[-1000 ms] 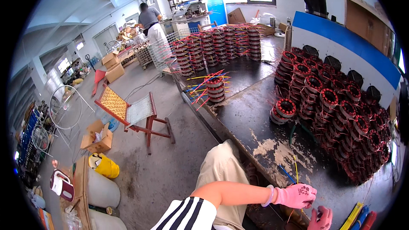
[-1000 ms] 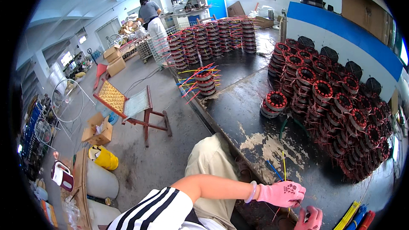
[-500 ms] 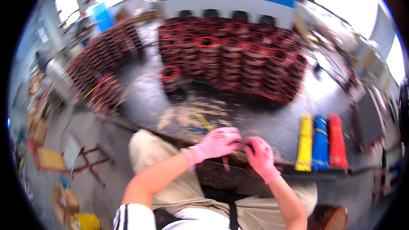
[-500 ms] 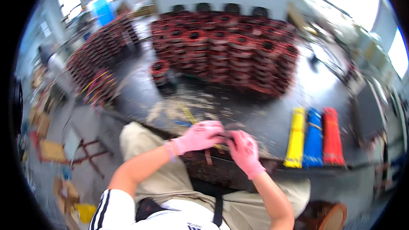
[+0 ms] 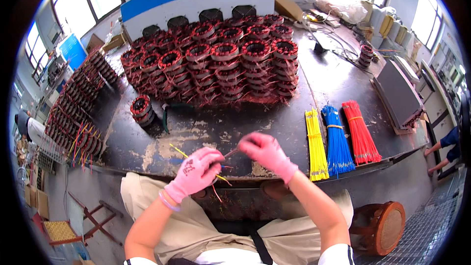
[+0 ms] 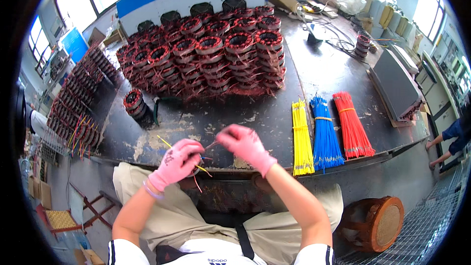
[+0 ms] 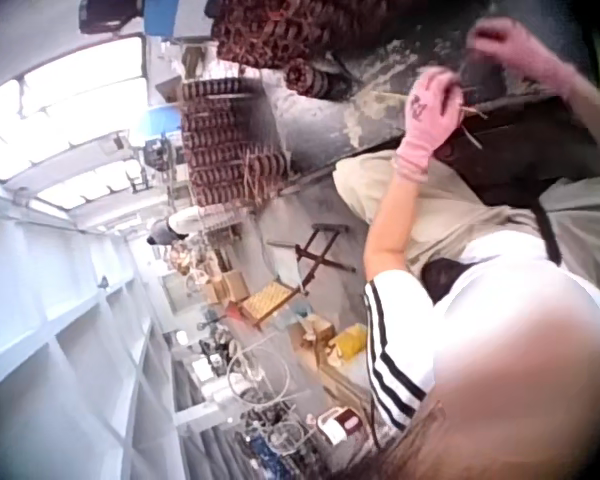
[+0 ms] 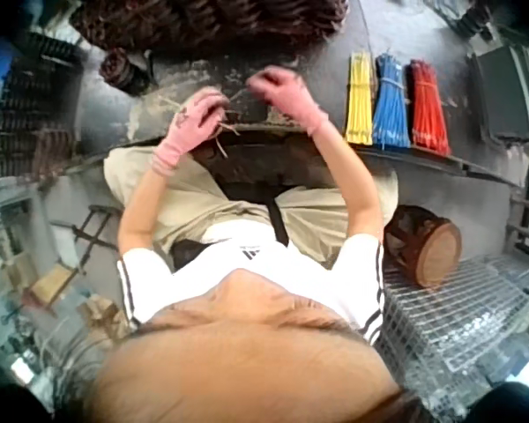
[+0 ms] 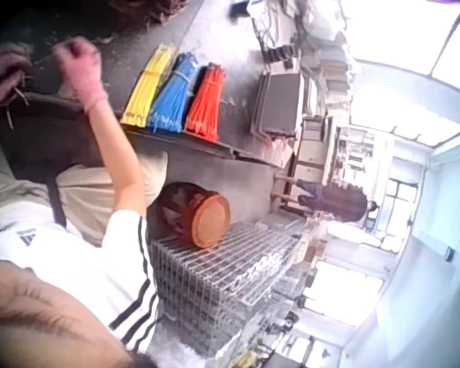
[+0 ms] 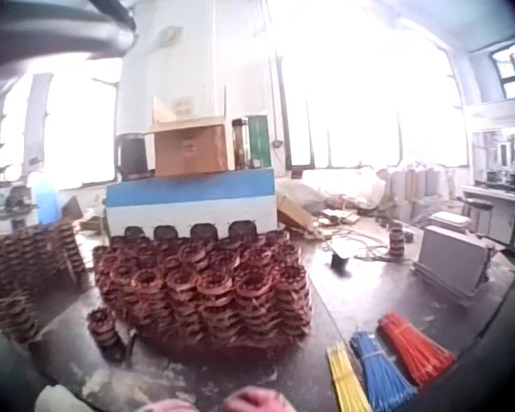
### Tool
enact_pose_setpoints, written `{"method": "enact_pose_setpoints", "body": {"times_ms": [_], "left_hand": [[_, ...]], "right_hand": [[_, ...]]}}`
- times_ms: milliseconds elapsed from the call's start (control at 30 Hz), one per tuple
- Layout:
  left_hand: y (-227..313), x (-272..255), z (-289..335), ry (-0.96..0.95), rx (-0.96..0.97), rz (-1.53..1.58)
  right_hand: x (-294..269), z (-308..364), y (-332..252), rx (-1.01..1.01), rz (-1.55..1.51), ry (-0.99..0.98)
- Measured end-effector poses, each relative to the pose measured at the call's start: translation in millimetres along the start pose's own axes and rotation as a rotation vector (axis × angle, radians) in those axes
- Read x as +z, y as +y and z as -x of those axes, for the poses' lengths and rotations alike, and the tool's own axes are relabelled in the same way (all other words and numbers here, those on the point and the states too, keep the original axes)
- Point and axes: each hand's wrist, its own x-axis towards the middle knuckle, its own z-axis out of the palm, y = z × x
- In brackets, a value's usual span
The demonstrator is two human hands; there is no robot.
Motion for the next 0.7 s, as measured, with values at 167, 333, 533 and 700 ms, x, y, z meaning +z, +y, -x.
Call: {"method": "enact_pose_setpoints", "body": {"times_ms": [167,333,533,700], "left_hand": [[-1.0,-8.5,1.9,0.064,-0.033,-0.165],[-12.5,9.5,6.0,0.055,-0.078,-0.187],[-13.1,18.7,0.6,0.008,-0.099,-0.150],[-24.2,21.0,4.8,0.001,-0.081,-0.149]], "right_hand": [[48.3,33.4,-4.2,0.007,0.213,-0.018],[66.9,20.9,-3.6,0.137,0.041,-0.030],[63.6,18.7,-4.7,0.105,0.333,0.027],[31.8,40.2,-19.5,0.230,0.007,0.024]]}}
